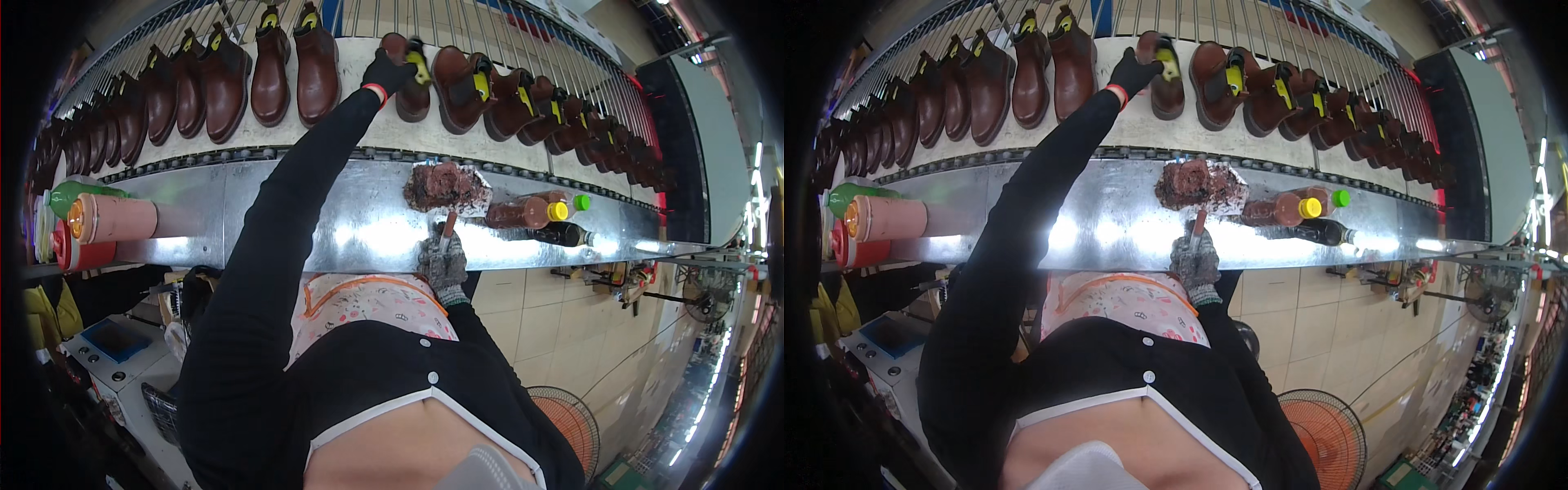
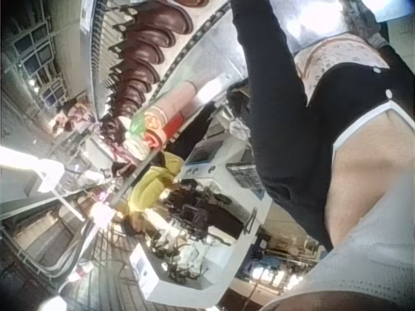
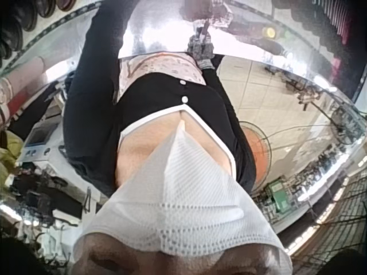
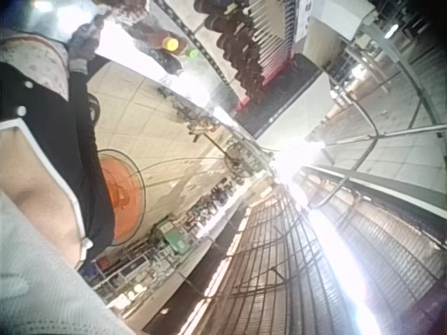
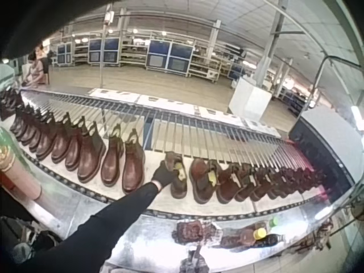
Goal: The person repeatedly takes boots from a conveyor track, applies adhesive along the edges and seams of each boot using an applicator tool, and returns them to the conveyor track.
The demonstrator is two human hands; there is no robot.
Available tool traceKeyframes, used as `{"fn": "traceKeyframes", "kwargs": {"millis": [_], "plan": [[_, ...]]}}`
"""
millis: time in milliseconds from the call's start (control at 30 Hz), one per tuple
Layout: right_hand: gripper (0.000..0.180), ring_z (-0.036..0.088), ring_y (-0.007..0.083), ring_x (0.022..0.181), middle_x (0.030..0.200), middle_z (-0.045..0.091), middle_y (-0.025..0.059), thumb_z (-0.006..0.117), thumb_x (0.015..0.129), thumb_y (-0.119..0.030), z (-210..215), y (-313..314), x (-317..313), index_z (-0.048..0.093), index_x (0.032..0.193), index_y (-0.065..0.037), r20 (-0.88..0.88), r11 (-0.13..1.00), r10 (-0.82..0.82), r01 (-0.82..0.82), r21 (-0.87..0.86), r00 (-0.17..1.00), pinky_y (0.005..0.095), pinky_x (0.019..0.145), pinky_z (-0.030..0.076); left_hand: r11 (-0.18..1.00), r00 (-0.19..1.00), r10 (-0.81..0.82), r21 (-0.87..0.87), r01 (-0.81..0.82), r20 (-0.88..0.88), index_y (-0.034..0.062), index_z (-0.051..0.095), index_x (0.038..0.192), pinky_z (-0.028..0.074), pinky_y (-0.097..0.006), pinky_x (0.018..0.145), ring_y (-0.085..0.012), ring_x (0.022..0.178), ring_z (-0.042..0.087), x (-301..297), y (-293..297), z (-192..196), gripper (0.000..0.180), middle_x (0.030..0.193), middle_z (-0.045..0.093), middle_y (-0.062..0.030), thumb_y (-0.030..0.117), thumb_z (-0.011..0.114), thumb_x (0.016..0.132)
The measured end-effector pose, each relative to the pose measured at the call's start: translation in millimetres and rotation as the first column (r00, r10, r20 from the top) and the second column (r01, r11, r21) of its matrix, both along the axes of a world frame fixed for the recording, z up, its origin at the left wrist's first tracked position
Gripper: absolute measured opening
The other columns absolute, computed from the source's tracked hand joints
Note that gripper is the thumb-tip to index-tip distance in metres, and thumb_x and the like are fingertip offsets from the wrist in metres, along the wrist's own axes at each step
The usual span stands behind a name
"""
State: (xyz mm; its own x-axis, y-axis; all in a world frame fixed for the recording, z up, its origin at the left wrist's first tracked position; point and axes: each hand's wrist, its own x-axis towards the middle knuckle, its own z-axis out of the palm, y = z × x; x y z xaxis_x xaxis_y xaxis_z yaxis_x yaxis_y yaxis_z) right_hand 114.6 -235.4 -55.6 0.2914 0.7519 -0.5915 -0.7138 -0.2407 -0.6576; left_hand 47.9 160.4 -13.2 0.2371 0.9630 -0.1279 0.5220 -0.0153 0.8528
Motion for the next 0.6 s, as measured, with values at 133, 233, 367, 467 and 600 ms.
{"fn": "traceKeyframes", "kwargs": {"millis": [133,233,367,467,600], "plan": [[0.042,0.05,0.0164,0.052,0.072,0.054,0.0049,0.038,0.092,-0.045,16,-3,4,0.045,0.12,-0.015,-0.123,0.998,-0.04,0.033,-0.058,0.992,0.03,0.044,0.042,0.774,0.907,0.408,0.565,-0.285,-0.102,-0.0006,0.026,0.135,0.029,-0.044,0.103,-0.0402,0.127,0.033,-28,3,-10,0.099,0.134,0.033,-0.0319,0.052,0.072,0.064],[0.042,0.05,0.0111,0.058,0.078,0.053,0.0014,0.054,0.086,-0.011,20,-6,6,0.04,0.126,-0.009,-0.044,0.996,0.008,-0.011,-0.083,0.999,0.0245,0.048,0.042,0.665,0.782,0.61,0.619,-0.417,-0.129,-0.0019,0.027,0.134,0.032,-0.044,0.1,-0.0414,0.125,0.036,-60,7,1,0.095,0.133,0.035,-0.0307,0.046,0.073,0.066],[0.041,0.049,0.0111,0.057,0.078,0.052,0.0006,0.056,0.086,-0.017,17,-6,5,0.042,0.124,-0.01,0.128,0.991,0.108,-0.097,-0.088,0.986,0.026,0.048,0.042,0.787,0.834,0.549,0.366,-0.496,-0.05,-0.0064,0.032,0.13,0.037,-0.042,0.097,-0.0391,0.119,0.043,-116,44,-36,0.093,0.128,0.042,-0.0295,0.043,0.076,0.064],[0.033,0.046,0.0121,0.052,0.074,0.051,0.0009,0.047,0.09,-0.026,19,-2,5,0.045,0.12,-0.013,-0.204,0.998,-0.022,0.011,-0.055,0.979,0.0266,0.044,0.039,0.837,0.907,0.42,0.394,-0.38,-0.016,-0.0127,0.037,0.124,0.04,-0.038,0.095,-0.0375,0.114,0.049,-135,60,-55,0.098,0.121,0.049,-0.0296,0.051,0.076,0.06],[0.03,0.044,0.0134,0.048,0.07,0.05,0.0013,0.041,0.093,-0.03,31,2,1,0.047,0.118,-0.014,-0.049,0.986,-0.018,0.009,-0.168,0.999,0.0271,0.042,0.038,0.833,0.884,0.435,0.45,-0.324,-0.17,-0.0142,0.035,0.125,0.042,-0.037,0.093,-0.0386,0.112,0.051,-133,68,-64,0.101,0.119,0.05,-0.0302,0.053,0.074,0.061]]}}
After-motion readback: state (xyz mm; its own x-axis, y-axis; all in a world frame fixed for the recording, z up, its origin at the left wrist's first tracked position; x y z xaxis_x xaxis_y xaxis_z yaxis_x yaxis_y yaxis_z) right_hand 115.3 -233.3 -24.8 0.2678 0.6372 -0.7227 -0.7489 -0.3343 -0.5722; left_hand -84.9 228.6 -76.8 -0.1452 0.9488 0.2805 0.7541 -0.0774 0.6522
